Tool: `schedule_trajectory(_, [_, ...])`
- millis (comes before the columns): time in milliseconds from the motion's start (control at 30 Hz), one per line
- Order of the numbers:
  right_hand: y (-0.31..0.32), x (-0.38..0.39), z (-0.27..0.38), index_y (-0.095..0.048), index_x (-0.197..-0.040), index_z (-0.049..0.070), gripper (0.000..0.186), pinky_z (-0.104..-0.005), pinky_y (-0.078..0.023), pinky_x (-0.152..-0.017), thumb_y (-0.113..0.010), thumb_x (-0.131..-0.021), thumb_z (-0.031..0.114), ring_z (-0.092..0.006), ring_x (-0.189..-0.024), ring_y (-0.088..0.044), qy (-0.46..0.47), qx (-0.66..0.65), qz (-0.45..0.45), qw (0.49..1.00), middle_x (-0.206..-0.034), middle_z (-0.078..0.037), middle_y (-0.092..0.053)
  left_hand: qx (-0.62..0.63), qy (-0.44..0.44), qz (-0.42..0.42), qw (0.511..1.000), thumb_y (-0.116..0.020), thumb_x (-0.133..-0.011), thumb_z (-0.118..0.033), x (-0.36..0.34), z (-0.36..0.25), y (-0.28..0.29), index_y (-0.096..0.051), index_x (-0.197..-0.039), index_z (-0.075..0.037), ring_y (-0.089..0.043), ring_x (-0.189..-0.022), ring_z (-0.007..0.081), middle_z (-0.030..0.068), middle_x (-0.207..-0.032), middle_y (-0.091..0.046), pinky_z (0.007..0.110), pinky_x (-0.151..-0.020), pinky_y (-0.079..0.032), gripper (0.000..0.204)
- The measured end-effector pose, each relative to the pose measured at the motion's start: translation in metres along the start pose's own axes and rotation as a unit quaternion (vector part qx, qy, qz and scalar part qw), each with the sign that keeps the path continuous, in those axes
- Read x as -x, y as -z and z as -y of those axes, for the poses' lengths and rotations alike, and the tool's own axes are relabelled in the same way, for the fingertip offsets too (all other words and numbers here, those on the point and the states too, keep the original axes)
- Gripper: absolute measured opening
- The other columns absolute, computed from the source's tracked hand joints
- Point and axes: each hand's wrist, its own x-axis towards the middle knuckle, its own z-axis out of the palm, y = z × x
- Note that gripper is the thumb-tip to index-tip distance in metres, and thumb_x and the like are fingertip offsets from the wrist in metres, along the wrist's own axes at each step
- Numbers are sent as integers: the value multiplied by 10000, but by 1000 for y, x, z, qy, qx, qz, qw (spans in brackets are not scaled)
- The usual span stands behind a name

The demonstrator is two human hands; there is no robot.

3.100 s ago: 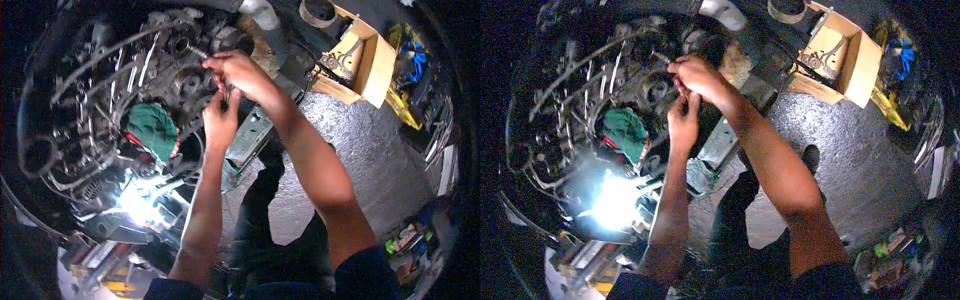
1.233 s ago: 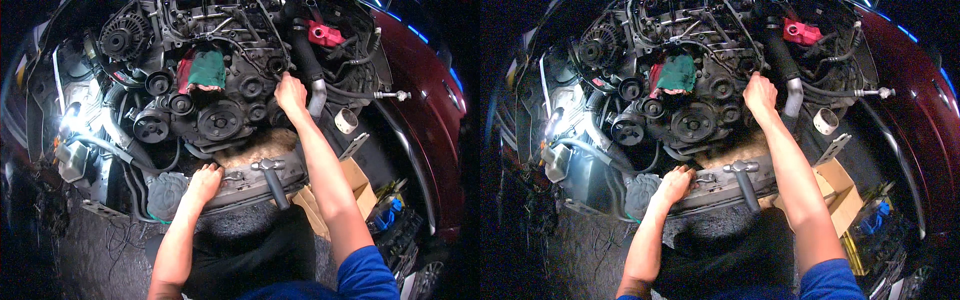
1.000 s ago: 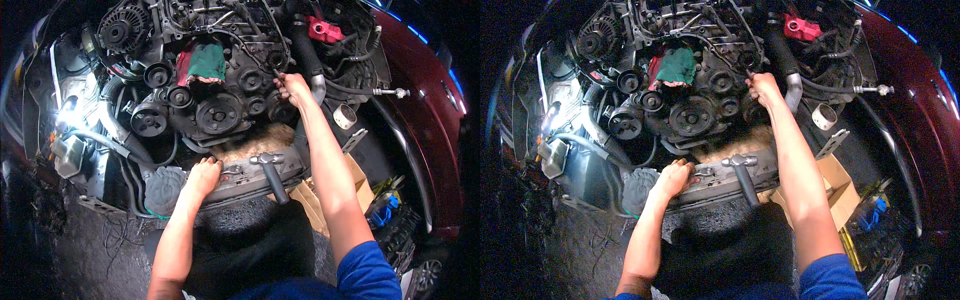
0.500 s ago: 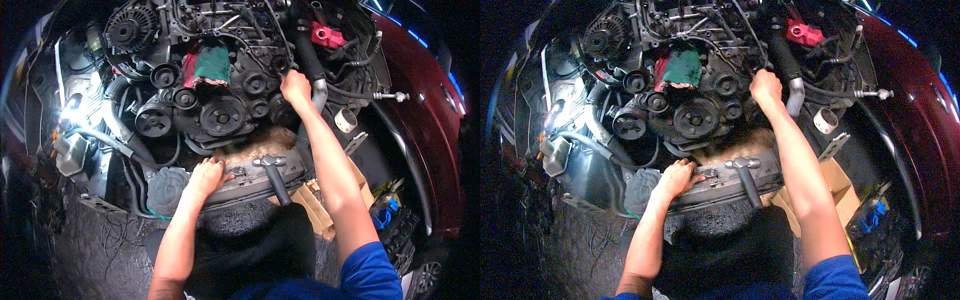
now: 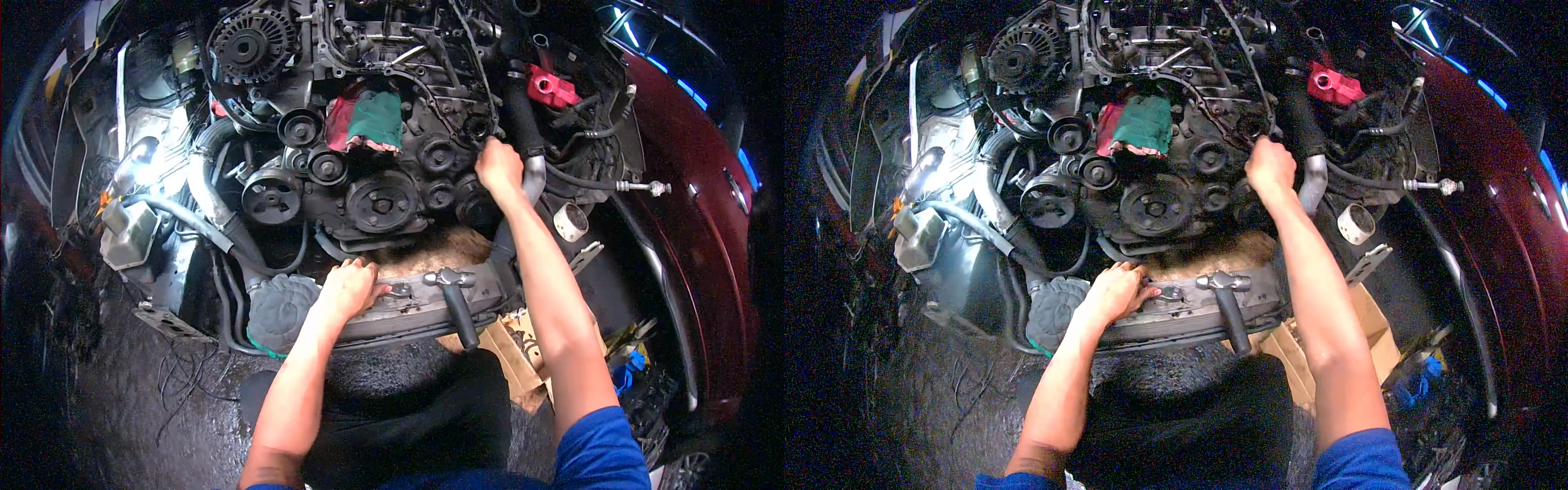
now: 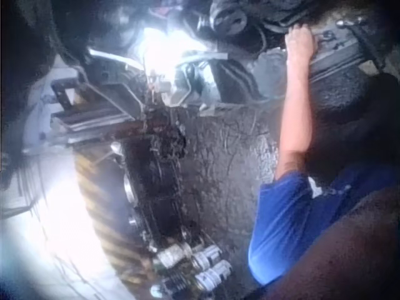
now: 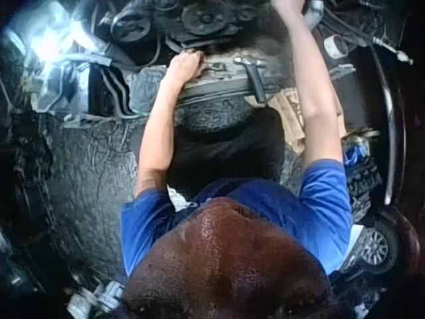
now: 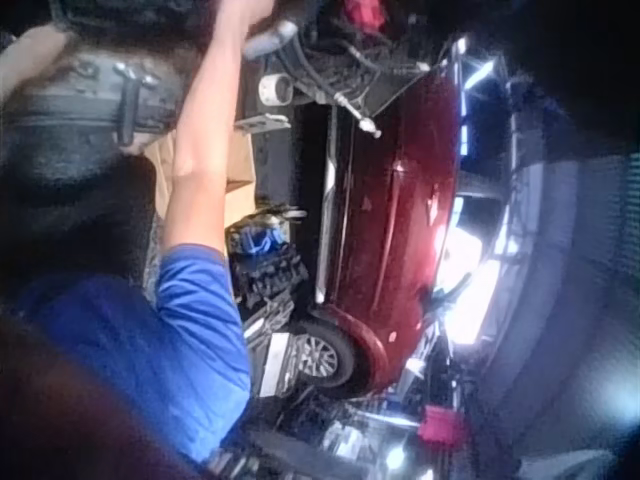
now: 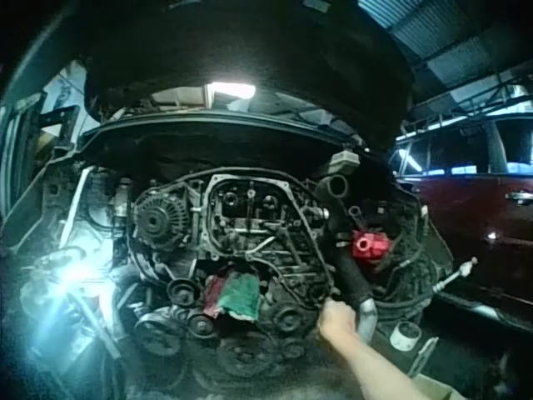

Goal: The person reaches into the engine compartment to handle various components, picking up small items from a cardboard box and placing them onto the engine block by hand.

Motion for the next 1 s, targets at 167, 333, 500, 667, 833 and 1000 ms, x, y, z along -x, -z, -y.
schedule_trajectory(167, [-40, -44, -88, -637, -863, -58, 335, -442, -514, -617, -545, -922, 259, -318, -760, -675, -196, -521, 157, 816, -856, -237, -677, 25, -28, -16, 999, -648, -857, -473, -20, -18, -1, -660, -976, -37, -623, -999, 349, 183, -996, -657, 432, -860, -510, 453])
schedule_trajectory(333, [-36, -26, -47, -633, -737, -18, 341, -385, -417, -432, -614, -903, 279, -226, -596, -623, -143, -381, 96, 908, -688, -156, -647, 23, -4, -8, 1000, -652, -860, -455, -8, -2, 2, -669, -992, -31, -627, -993, 356, 184, -999, -662, 435, -862, -510, 444])
schedule_trajectory(500, [-27, -17, -43, -644, -829, -11, 248, -426, -499, -608, -634, -867, 234, -308, -726, -631, -146, -384, 11, 912, -860, -211, -676, 27, -4, -32, 999, -664, -860, -416, -14, -11, 15, -685, -927, -6, -647, -915, 368, 189, -982, -663, 434, -810, -525, 416])
schedule_trajectory(667, [-36, -32, -79, -517, -902, 18, 156, -277, -278, -373, -422, -959, 128, -111, -484, -335, -323, -788, 218, 476, -749, -104, -561, 39, -19, -58, 997, -663, -865, -416, -21, -13, 11, -677, -959, -1, -641, -923, 377, 197, -984, -659, 441, -817, -519, 426])
schedule_trajectory(833, [-14, 9, -20, -682, -944, -2, 206, -441, -512, -748, -636, -863, 182, -392, -864, -658, -69, -231, -65, 968, -936, -285, -665, 24, 14, -70, 997, -653, -877, -415, -3, -5, 22, -668, -980, 2, -632, -930, 389, 204, -974, -653, 446, -818, -515, 430])
schedule_trajectory(1000, [-44, -22, -68, -560, -930, -16, 133, -327, -392, -409, -558, -903, 115, -214, -514, -521, -267, -774, 110, 564, -780, -183, -633, 28, 4, -90, 996, -663, -870, -369, -17, -22, 27, -661, -889, -20, -629, -919, 346, 157, -919, -653, 442, -799, -498, 350])
